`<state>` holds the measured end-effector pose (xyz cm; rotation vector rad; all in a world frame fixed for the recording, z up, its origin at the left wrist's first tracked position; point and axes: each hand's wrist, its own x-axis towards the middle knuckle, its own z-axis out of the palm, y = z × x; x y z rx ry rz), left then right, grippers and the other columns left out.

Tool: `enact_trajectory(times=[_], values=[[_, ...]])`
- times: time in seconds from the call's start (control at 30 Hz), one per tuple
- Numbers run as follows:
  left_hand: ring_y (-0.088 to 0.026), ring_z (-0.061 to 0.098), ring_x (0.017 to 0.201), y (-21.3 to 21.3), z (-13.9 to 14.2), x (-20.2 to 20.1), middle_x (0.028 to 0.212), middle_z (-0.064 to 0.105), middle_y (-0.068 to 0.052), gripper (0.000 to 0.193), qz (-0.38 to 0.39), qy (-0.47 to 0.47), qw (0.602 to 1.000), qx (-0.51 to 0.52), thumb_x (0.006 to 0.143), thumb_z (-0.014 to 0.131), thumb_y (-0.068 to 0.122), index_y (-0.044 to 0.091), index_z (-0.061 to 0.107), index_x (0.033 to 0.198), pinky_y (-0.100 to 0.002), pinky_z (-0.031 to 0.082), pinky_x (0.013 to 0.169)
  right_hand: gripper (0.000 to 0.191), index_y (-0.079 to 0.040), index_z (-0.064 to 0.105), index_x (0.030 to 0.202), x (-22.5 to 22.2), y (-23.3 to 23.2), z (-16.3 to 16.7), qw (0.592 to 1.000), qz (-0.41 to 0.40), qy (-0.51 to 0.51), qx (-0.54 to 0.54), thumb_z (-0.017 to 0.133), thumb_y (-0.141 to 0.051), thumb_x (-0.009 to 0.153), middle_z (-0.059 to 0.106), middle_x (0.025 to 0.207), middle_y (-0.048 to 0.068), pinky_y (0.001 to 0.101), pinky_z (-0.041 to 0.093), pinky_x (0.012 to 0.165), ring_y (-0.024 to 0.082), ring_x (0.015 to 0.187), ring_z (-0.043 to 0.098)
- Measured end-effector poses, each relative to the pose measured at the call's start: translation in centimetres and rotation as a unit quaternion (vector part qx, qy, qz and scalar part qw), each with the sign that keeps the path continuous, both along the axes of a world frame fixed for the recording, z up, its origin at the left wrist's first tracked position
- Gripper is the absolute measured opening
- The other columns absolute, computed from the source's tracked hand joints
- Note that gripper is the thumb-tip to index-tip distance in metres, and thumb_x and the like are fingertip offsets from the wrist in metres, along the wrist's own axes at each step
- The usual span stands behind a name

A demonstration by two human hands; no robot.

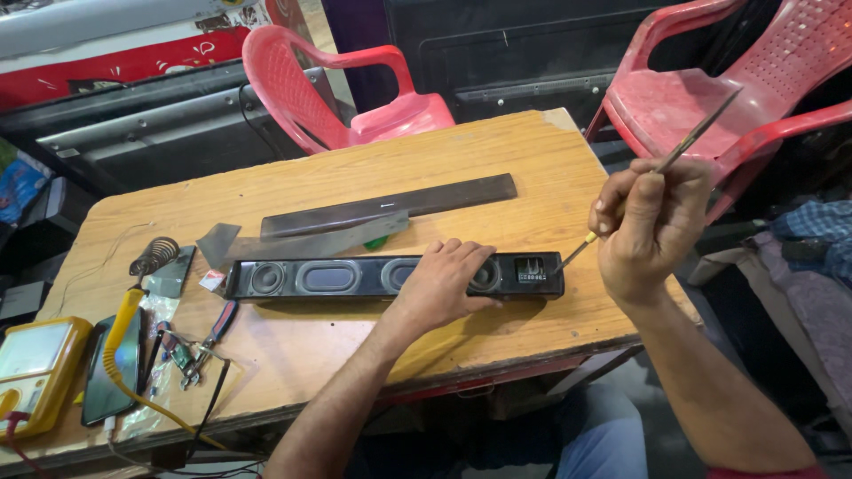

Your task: The person pries open the end cap of a black soundbar speaker on a wooden workbench, uses a screwdriver to remove its rear panel, and pulls out an internal circuit board. They then handle and reposition the board and probe it with a screwdriver while the opened speaker body lies on the bench.

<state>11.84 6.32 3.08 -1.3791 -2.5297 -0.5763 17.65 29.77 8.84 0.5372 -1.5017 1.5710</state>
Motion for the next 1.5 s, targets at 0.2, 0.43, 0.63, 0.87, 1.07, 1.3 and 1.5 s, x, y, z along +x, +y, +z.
enact_trajectory(times=[0.2,0.43,0.63,0.87,1.07,1.3,1.5], values=[[-0.029,0.06,0.111,0.2,0.1,-0.5,0.117,0.067,-0.012,0.078,0.0,-0.016,1.0,-0.008,0.074,0.084,0.049,0.003,0.06,0.132,-0.041,0.042,0.098,0.015,-0.009,0.042,0.12,-0.4,0.2,0.3,1.0,-0.003,-0.012,0.009,0.045,-0.022,0.127,0.052,0.071,0.006,0.0212,0.038,0.051,0.008,0.053,0.043],[-0.03,0.061,0.111,0.3,-0.1,-1.2,0.115,0.068,-0.013,0.078,0.003,-0.038,0.999,-0.017,0.075,0.082,0.051,0.003,0.06,0.132,-0.042,0.043,0.097,0.016,-0.008,0.042,0.119,-1.1,0.1,0.3,1.0,-0.002,-0.014,0.002,0.046,-0.022,0.126,0.053,0.073,0.007,0.0206,0.037,0.05,0.008,0.054,0.042],[-0.033,0.061,0.11,0.5,-0.5,-1.9,0.115,0.068,-0.016,0.079,0.009,-0.048,0.999,-0.021,0.075,0.083,0.054,0.002,0.061,0.13,-0.045,0.044,0.095,0.014,-0.009,0.041,0.118,-2.2,-0.3,0.8,0.999,0.009,-0.03,-0.01,0.049,-0.017,0.126,0.053,0.082,0.006,0.0199,0.04,0.051,0.007,0.059,0.046],[-0.035,0.064,0.106,0.9,-1.0,-0.9,0.109,0.07,-0.017,0.074,0.045,-0.043,0.998,0.008,0.076,0.083,0.054,0.002,0.063,0.125,-0.047,0.046,0.094,0.018,-0.007,0.048,0.109,-5.0,-1.5,1.8,0.994,-0.015,-0.048,-0.095,0.055,-0.016,0.123,0.052,0.083,0.002,0.0205,0.042,0.053,0.006,0.062,0.047],[-0.035,0.064,0.106,0.7,-1.4,-0.6,0.107,0.07,-0.016,0.071,0.06,-0.043,0.997,0.026,0.076,0.083,0.052,0.003,0.063,0.123,-0.047,0.046,0.092,0.023,-0.001,0.057,0.108,-5.2,-2.4,0.7,0.995,-0.051,-0.023,-0.077,0.053,-0.019,0.123,0.051,0.076,0.002,0.0195,0.033,0.05,0.005,0.057,0.041],[-0.034,0.063,0.108,0.7,-0.9,-0.5,0.11,0.069,-0.015,0.072,0.067,-0.053,0.996,0.005,0.073,0.084,0.052,0.005,0.063,0.124,-0.047,0.046,0.093,0.026,-0.006,0.054,0.111,-4.9,-0.9,1.1,0.992,0.075,-0.02,-0.097,0.05,-0.029,0.121,0.049,0.071,0.001,0.0198,0.032,0.047,0.005,0.052,0.039],[-0.035,0.062,0.107,1.0,0.2,0.0,0.113,0.068,-0.016,0.084,0.061,-0.072,0.995,0.014,0.069,0.085,0.056,0.006,0.061,0.133,-0.047,0.044,0.092,0.021,-0.009,0.043,0.113,-5.0,-0.3,0.8,0.996,0.036,-0.024,-0.075,0.057,-0.023,0.121,0.053,0.079,0.006,0.0221,0.033,0.048,0.008,0.055,0.041]])
